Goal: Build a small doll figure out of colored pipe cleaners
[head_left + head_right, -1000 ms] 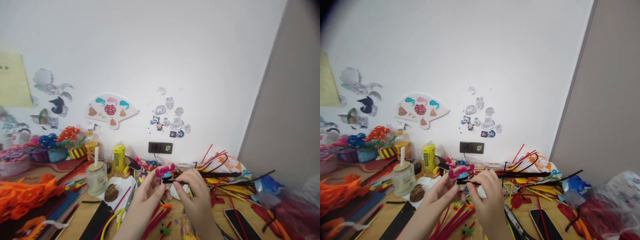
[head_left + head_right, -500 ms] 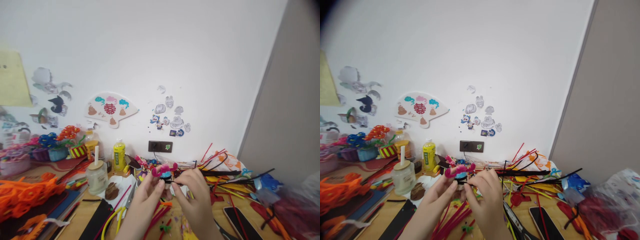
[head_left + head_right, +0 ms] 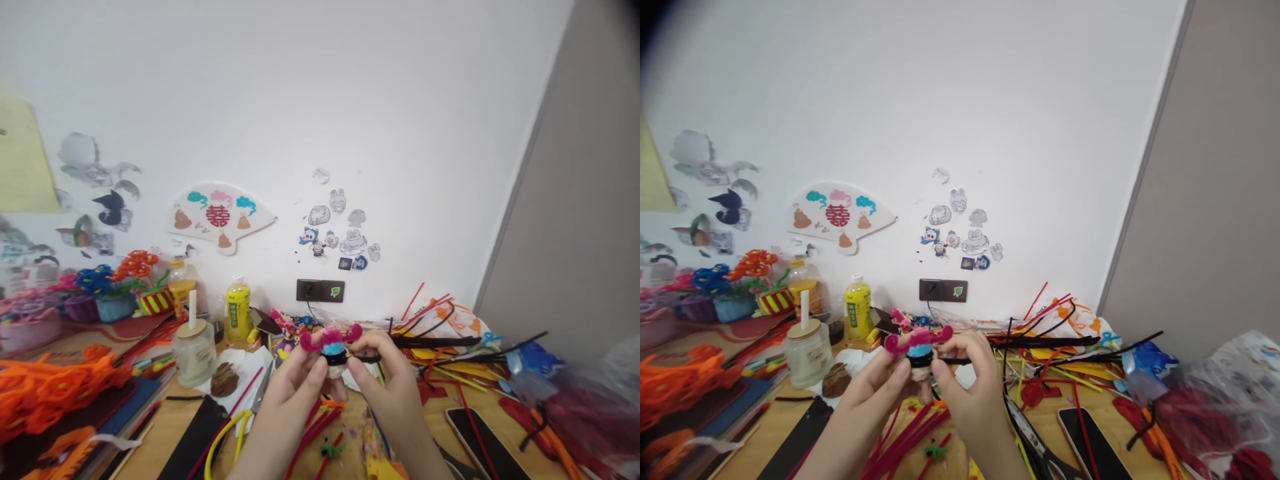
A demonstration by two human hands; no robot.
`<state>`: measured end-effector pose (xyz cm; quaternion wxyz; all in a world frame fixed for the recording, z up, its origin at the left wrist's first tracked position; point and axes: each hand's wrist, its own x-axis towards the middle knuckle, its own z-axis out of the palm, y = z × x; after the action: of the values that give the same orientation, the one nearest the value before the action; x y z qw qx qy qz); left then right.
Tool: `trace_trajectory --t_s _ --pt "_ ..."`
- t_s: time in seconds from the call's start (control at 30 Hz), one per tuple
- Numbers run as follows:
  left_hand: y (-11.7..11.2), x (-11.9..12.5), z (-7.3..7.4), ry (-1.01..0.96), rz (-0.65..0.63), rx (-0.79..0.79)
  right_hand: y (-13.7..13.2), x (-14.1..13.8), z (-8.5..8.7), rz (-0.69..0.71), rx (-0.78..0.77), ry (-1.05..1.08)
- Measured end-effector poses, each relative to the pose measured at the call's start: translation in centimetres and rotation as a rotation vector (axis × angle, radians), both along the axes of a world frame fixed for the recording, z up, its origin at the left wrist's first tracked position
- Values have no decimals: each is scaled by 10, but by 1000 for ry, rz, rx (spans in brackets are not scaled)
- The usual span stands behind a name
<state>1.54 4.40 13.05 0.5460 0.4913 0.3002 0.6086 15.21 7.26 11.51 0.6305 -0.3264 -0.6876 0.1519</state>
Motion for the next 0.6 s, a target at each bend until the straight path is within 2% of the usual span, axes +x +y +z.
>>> trace_trajectory --t_s 0.2,0.4,0.6 --pt "0 -4 1 59 -5 29 1 1 0 166 -186 25" --pt "1 -7 -1 123 13 60 -3 1 4 43 -173 15" --pt "1 -5 0 139 29 67 -6 2 4 -7 -142 -14"
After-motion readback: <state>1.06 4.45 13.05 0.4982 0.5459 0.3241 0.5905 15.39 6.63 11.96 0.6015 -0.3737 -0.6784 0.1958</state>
